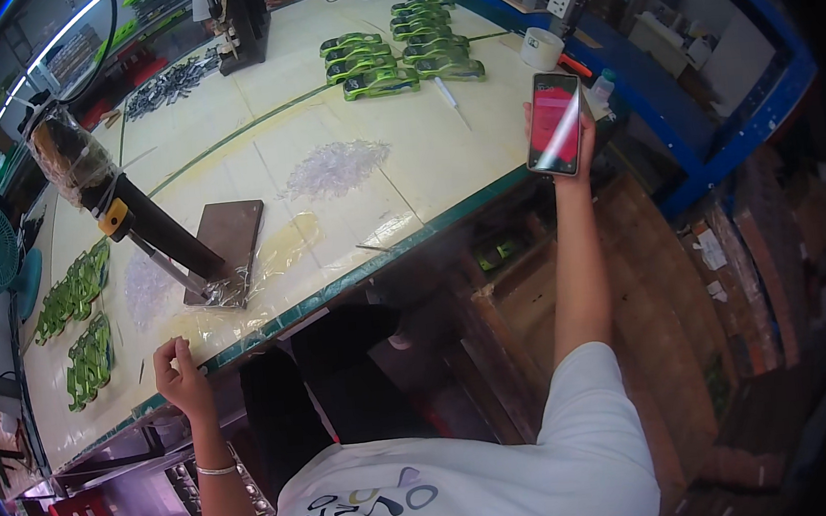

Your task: The person assembles small green plastic frames by inserting black rectangular inserts into them. They pick up frames from the table, insert the pieces by hand, and place the assembled units back on the table in a row.

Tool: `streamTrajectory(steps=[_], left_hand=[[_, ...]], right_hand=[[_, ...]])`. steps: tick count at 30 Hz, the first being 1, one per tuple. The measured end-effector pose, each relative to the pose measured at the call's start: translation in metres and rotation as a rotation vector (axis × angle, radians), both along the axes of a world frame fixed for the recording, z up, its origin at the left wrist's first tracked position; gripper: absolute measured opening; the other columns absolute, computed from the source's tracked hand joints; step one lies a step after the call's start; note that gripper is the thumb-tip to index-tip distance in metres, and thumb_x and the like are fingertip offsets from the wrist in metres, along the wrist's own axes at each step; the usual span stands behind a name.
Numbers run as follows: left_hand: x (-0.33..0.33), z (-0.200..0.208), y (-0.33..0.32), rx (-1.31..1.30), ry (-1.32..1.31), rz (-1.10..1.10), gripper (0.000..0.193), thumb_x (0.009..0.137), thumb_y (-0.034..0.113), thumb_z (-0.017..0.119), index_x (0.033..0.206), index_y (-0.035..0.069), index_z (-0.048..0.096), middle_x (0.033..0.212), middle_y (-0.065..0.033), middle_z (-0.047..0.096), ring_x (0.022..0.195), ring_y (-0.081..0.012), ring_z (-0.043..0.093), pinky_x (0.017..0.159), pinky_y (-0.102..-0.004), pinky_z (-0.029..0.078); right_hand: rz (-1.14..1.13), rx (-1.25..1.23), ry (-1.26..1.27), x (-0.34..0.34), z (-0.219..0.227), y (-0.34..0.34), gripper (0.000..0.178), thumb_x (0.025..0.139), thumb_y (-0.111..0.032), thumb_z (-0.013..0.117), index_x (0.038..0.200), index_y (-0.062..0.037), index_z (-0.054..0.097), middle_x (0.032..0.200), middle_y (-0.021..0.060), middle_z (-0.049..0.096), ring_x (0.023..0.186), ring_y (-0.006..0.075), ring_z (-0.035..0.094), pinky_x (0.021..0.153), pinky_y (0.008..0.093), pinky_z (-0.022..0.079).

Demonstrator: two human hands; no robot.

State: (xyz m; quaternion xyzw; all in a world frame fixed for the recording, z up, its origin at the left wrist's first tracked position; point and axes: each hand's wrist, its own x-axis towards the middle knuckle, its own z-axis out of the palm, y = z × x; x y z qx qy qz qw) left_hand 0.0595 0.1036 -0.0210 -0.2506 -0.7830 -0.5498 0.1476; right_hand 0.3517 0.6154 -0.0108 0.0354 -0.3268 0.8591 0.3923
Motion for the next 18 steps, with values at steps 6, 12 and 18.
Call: streamTrajectory(steps=[6, 12, 18], left_hand=[[0.001, -0.001, 0.001, -0.007, 0.001, 0.003, 0.008, 0.081, 0.005, 0.052, 0.081, -0.003, 0.055, 0.079, -0.0068, 0.054, 0.074, -0.012, 0.051, 0.064, -0.0228, 0.042], [-0.001, -0.003, 0.001, -0.022, -0.015, 0.008, 0.009, 0.08, 0.005, 0.053, 0.081, -0.003, 0.055, 0.08, -0.0075, 0.055, 0.074, -0.0125, 0.051, 0.068, -0.0238, 0.042], [-0.003, -0.002, 0.0, 0.004, -0.082, -0.006, 0.009, 0.08, 0.005, 0.053, 0.081, -0.004, 0.055, 0.08, -0.0072, 0.055, 0.073, -0.0124, 0.051, 0.066, -0.0236, 0.042]], right_hand=[[0.065, 0.036, 0.003, -0.003, 0.001, -0.009, 0.07, 0.072, -0.039, 0.052, 0.124, 0.002, 0.029, 0.12, 0.0276, 0.036, 0.103, 0.0345, 0.046, 0.084, 0.0424, 0.041], [0.062, 0.096, -0.036, -0.008, 0.005, -0.002, 0.07, 0.074, -0.039, 0.05, 0.125, 0.0036, 0.028, 0.12, 0.0284, 0.036, 0.101, 0.0347, 0.048, 0.084, 0.0419, 0.042], [0.067, 0.132, -0.175, -0.013, 0.015, 0.01, 0.063, 0.077, -0.039, 0.045, 0.121, 0.0049, 0.033, 0.114, 0.0262, 0.044, 0.095, 0.0319, 0.052, 0.08, 0.0394, 0.044]])
